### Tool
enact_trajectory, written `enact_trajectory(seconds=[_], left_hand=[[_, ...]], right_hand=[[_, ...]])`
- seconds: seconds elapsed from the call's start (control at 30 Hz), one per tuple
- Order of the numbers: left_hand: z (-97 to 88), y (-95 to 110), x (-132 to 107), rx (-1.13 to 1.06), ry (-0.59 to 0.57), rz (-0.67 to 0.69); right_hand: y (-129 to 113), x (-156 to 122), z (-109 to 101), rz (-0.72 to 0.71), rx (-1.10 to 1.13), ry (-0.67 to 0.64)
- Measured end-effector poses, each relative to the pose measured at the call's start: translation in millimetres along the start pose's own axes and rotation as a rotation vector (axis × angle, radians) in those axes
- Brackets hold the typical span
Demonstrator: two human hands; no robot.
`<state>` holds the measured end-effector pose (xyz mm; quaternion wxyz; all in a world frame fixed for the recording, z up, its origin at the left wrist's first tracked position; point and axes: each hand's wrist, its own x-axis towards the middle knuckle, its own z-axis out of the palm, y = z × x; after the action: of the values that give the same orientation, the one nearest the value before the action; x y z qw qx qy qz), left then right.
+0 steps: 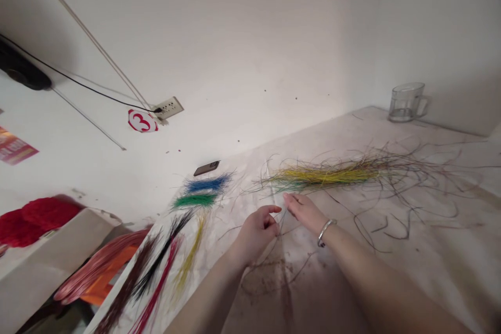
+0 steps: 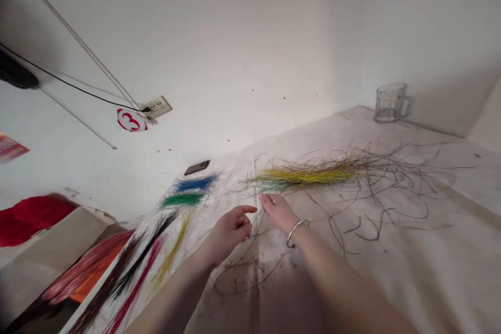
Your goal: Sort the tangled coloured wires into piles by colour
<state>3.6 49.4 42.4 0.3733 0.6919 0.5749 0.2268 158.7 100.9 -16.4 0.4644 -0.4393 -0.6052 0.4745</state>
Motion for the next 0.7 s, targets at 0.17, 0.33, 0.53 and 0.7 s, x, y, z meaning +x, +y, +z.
enact_trajectory(seconds=[0.17, 0.33, 0.53, 0.7], left_hand=[[-15.5, -5.3, -20.4, 0.262, -0.025, -0.037], [-27.8, -16.7, -36.1, 0.378, 0.003, -0.067], [-41.7, -27.2, -53.4, 0.451, 0.004, -0.056], [-50.1, -25.9, -54.0, 0.391, 0.259, -0.042]], right_hand=[[8.6, 3.1, -7.4, 0.039, 0.057, 0.084], [15.4, 3.7, -2.6, 0.062, 0.137, 0.049], [12.4, 3.2, -9.0, 0.169, 0.27, 0.047], [3.9, -1.6, -3.5, 0.139, 0.259, -0.02]])
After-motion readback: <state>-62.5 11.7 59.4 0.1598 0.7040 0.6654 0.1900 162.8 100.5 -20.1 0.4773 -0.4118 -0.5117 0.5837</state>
